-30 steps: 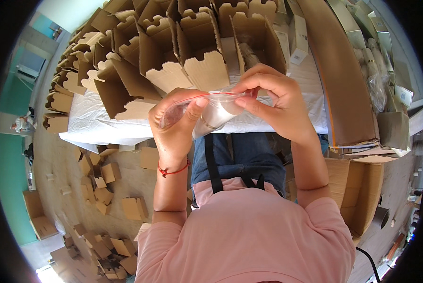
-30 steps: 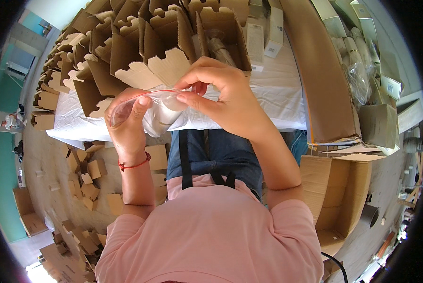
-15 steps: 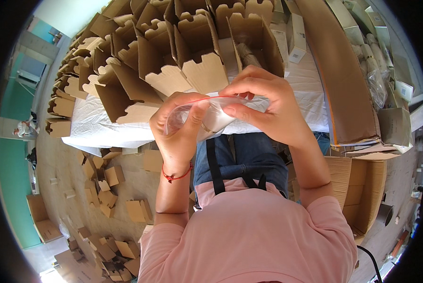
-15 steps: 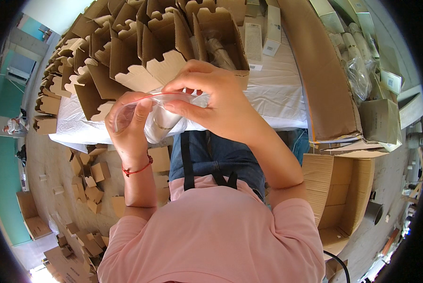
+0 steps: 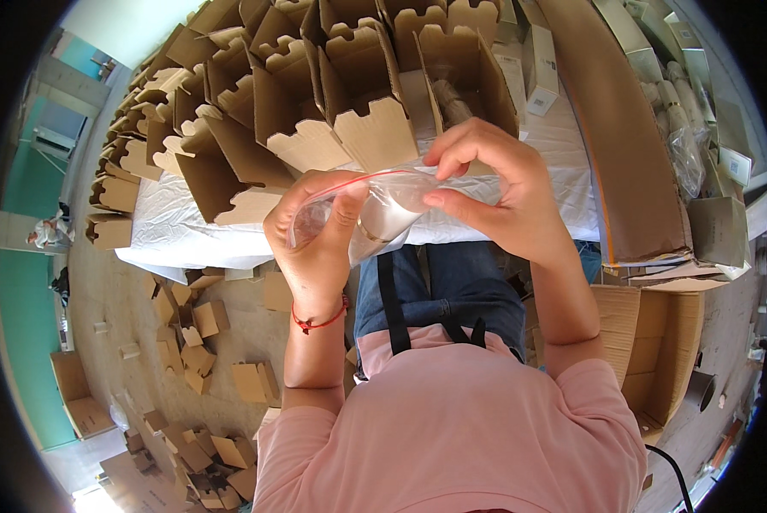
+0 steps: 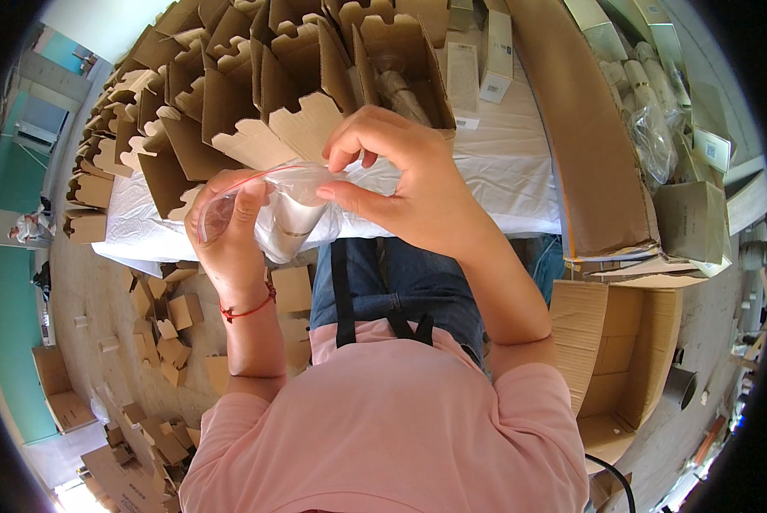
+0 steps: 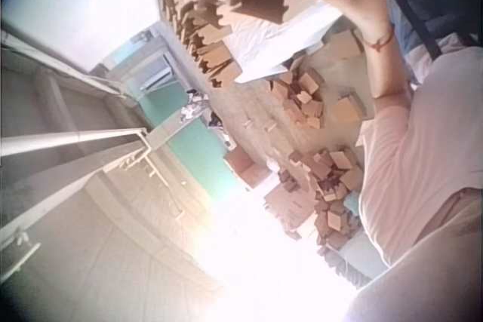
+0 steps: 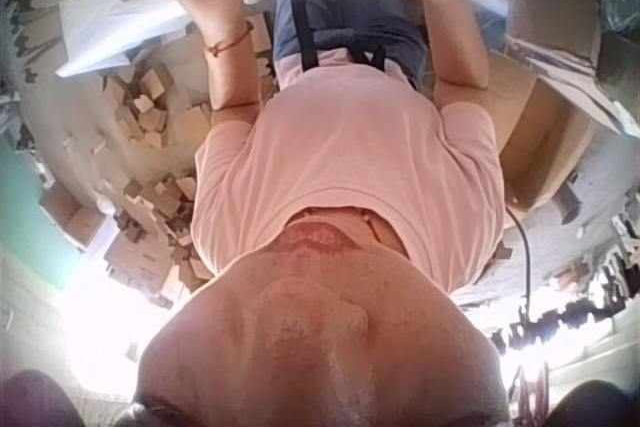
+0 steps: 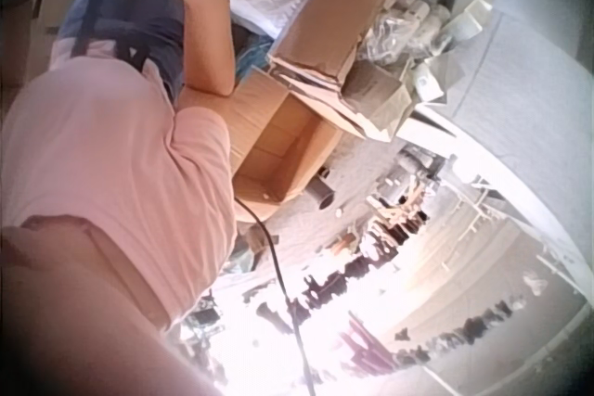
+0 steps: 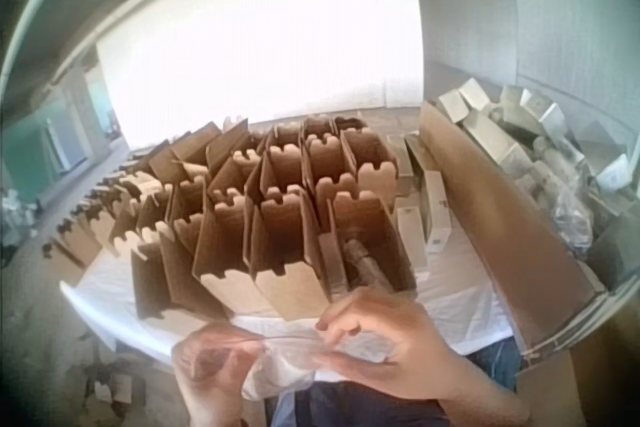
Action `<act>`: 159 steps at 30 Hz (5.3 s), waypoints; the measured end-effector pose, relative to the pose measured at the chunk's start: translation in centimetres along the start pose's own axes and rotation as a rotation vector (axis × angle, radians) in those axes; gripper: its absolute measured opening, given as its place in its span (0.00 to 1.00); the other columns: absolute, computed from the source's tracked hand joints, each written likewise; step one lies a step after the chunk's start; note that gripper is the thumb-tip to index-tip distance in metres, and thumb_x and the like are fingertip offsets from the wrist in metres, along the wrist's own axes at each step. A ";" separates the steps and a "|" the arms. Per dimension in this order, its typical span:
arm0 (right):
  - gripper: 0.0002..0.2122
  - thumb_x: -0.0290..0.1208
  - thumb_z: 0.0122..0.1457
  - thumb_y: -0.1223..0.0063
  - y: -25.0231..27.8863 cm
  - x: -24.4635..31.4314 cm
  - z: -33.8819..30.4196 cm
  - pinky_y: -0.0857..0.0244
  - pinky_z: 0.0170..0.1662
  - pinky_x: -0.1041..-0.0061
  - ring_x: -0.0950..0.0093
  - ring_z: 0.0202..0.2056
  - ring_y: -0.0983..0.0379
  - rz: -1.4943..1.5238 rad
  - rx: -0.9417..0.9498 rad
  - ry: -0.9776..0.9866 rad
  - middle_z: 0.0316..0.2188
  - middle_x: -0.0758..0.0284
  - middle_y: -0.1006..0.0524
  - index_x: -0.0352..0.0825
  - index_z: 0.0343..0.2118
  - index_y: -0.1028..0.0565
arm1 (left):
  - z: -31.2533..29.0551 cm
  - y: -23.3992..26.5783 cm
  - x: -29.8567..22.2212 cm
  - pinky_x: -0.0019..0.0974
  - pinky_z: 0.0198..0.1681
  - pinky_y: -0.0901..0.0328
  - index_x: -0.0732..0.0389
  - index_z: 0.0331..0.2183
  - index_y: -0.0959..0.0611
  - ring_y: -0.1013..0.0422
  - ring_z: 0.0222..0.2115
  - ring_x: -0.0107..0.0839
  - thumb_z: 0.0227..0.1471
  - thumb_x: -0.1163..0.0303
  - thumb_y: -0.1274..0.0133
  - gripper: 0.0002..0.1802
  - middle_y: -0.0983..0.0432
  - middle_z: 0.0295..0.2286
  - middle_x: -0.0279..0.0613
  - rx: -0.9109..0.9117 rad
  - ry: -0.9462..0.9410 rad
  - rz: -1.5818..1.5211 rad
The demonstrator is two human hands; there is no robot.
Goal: The person picks up white plastic bottles from a cardboard box, places each bottle into a clear plastic bag, seals the bag by hand, and arranges the bagged bottles into cardboard boxes on a table.
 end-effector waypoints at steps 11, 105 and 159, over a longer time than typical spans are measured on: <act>0.01 0.19 0.50 0.46 0.4 -0.3 -0.1 0.39 0.29 0.83 0.81 0.24 0.33 0.052 -0.127 -0.120 0.23 0.68 0.27 0.30 0.26 0.24 | 0.3 1.4 1.1 0.23 0.32 0.36 0.66 0.27 0.21 0.31 0.26 0.20 0.46 0.77 0.41 0.05 0.24 0.25 0.35 0.046 0.048 -0.083; 0.04 0.21 0.52 0.47 -1.3 -0.1 0.8 0.36 0.32 0.81 0.77 0.27 0.30 0.127 -0.102 -0.088 0.26 0.65 0.26 0.29 0.30 0.23 | 3.1 0.8 -1.6 0.24 0.26 0.39 0.65 0.30 0.17 0.32 0.23 0.23 0.44 0.82 0.43 0.07 0.26 0.24 0.38 0.401 -0.200 0.315; 0.15 0.24 0.50 0.48 -4.4 -6.1 4.5 0.35 0.38 0.66 0.59 0.38 0.30 -0.602 0.100 -0.096 0.41 0.61 0.29 0.32 0.43 0.29 | 1.4 7.9 -1.1 0.23 0.24 0.33 0.62 0.35 0.30 0.30 0.20 0.22 0.57 0.74 0.56 0.03 0.30 0.24 0.35 -0.022 0.060 0.169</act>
Point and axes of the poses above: each hand's wrist, its own z-axis towards the middle knuckle, its own y-axis out of the back of the hand, x = y × z, the point moved 1 cm from there along z, towards the middle knuckle
